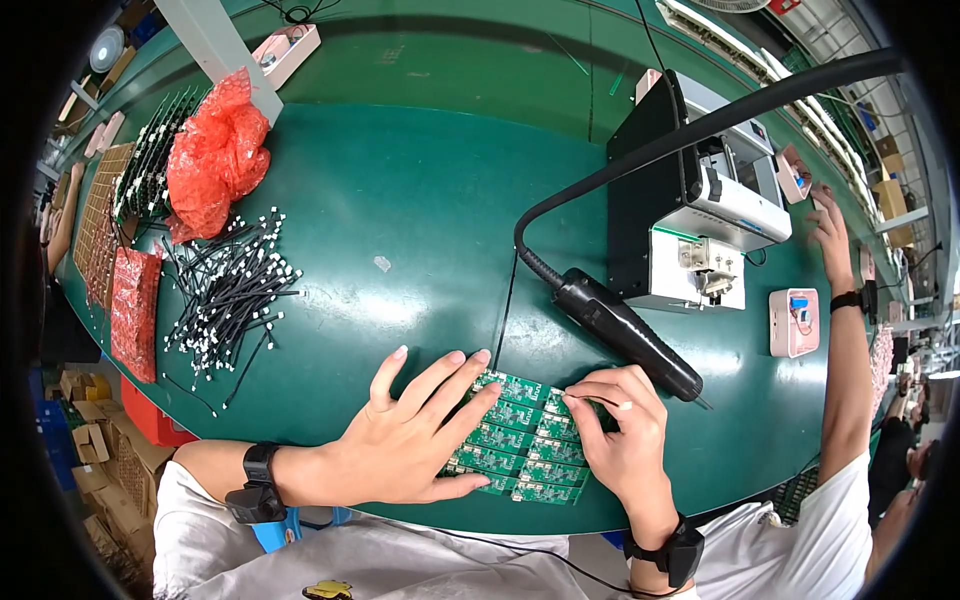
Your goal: The person picks up a pink plastic case, uses a power screwdriver on the internal components, and sets it aside. They then pick up a green circuit board and insert several black wires into the connectors by hand.
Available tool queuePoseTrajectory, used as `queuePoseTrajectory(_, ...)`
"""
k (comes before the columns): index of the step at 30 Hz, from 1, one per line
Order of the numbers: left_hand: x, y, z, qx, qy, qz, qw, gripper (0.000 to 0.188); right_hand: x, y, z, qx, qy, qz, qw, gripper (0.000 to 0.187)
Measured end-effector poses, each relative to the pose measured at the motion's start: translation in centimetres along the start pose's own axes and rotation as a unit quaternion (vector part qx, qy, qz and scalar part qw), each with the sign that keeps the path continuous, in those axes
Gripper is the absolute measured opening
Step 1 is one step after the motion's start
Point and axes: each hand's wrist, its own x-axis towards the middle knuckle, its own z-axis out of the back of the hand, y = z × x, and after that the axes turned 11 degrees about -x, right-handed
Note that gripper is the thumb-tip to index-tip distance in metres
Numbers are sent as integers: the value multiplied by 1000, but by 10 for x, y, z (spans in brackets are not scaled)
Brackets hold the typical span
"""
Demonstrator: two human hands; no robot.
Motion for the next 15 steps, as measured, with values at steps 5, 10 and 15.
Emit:
queuePoseTrajectory(5,0,-2,0,6,5,10,1000,86,5,0,5,-6,10,33,999,12)
queuePoseTrajectory(10,7,-4,0,7,12,-7,1000,85,11,10,20,7,92,-59,994,9)
queuePoseTrajectory(15,-2,-3,12,3,55,38,998,85,26,6,18,147,215,-238,936,17)
